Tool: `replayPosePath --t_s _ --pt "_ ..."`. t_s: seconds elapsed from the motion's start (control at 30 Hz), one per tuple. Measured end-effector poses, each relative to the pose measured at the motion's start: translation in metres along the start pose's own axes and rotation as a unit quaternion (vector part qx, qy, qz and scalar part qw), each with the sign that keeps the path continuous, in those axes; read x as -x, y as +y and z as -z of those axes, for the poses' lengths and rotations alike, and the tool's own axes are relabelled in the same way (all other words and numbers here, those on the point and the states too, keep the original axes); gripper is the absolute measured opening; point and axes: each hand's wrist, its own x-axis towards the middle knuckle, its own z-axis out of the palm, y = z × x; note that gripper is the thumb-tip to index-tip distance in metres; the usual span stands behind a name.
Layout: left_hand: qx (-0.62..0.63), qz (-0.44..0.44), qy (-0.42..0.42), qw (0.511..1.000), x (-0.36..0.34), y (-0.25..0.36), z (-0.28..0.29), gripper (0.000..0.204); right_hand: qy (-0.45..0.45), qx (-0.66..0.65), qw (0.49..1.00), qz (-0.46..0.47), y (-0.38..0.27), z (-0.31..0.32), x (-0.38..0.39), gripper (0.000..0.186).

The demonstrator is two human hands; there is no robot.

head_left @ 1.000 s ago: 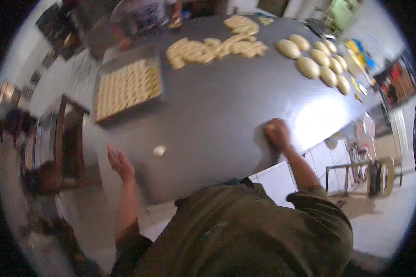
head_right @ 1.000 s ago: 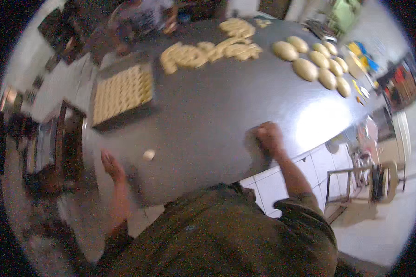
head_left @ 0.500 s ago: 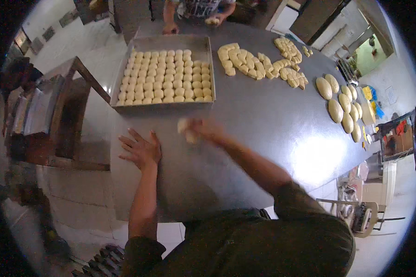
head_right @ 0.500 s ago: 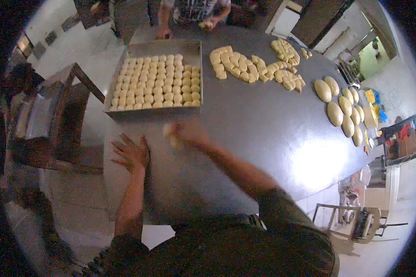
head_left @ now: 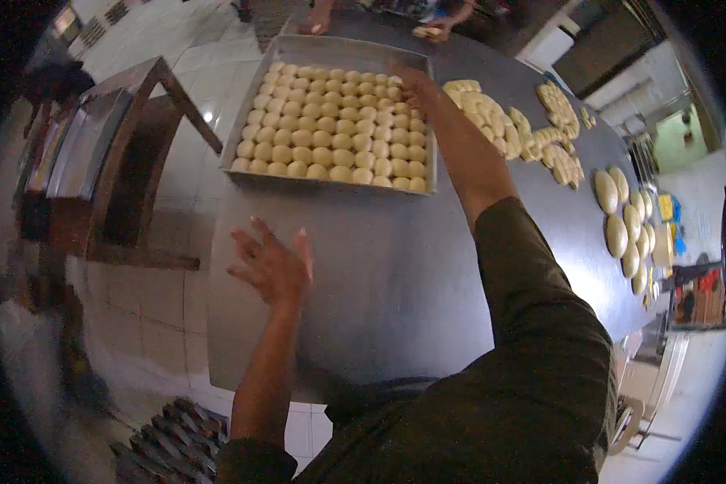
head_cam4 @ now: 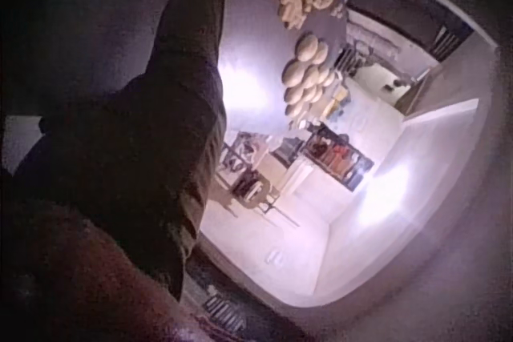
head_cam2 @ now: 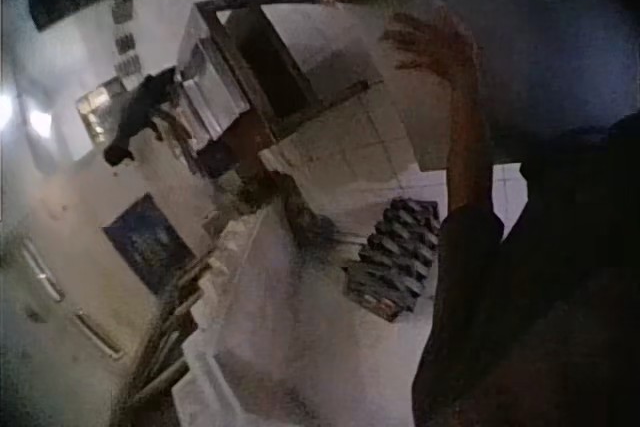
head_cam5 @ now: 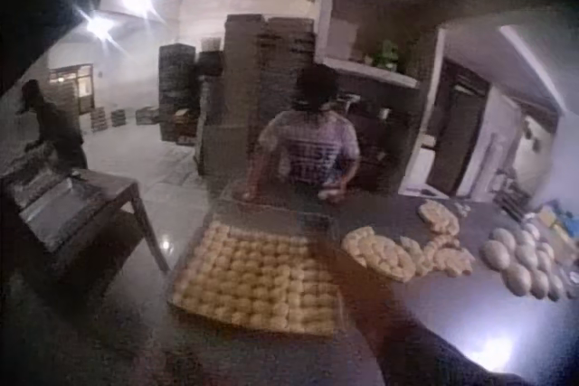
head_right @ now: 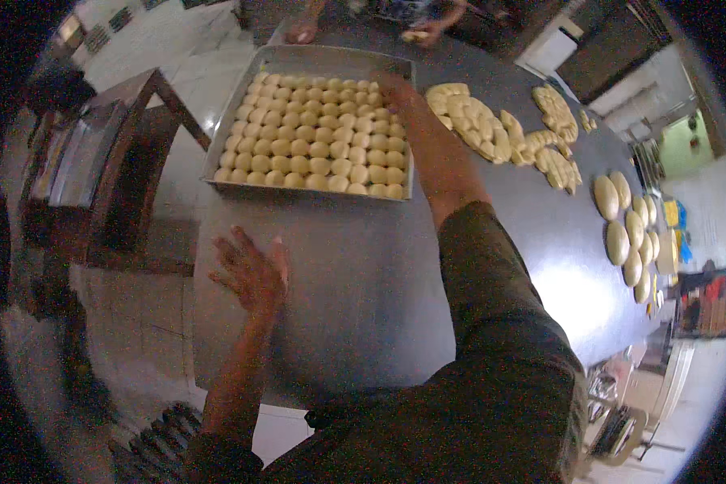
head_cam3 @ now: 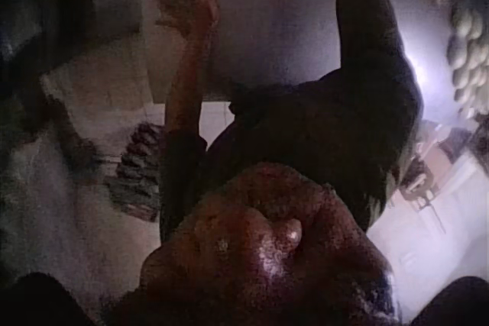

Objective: The person places small rounds of dough into a metal baking tray and arranges other pieces of dough on a metal table surface by hand.

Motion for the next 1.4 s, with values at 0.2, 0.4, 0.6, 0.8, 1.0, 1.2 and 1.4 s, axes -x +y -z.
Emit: replayPosePath --t_s 0.2,0.4,0.6,0.8,1.0,1.2,1.4 --pt "0.007 0.068 -0.061 0.996 -0.001 -0.008 -0.013 0.094 0.251 0.163 0.919 0.257 -0.048 -0.055 0.207 0.051" --pt "0.015 0.022 0.0 1.0 -0.014 -0.011 -0.04 0.084 0.359 0.227 0.904 0.056 0.112 0.046 0.426 0.024" --pt "0.255 -0.627 -0.072 0.732 0.103 0.148 -0.013 0.038 0.533 0.299 0.786 -0.095 0.186 0.217 0.48 0.02" --pt "-0.022 -0.494 -0.109 0.862 0.232 0.32 0.006 0.107 0.529 0.333 0.778 -0.067 0.194 0.295 0.417 0.031" --pt "-0.017 -0.516 -0.119 0.848 0.232 0.334 0.015 0.108 0.597 0.277 0.739 -0.146 0.204 0.339 0.29 0.044" --pt "0.054 -0.519 -0.107 0.846 0.234 0.342 0.016 0.108 0.457 -0.291 0.84 -0.027 0.221 0.323 0.307 0.021" --pt "0.156 -0.486 -0.054 0.858 0.213 0.31 -0.028 0.093 0.212 -0.47 0.857 -0.016 0.19 0.137 0.482 0.024"
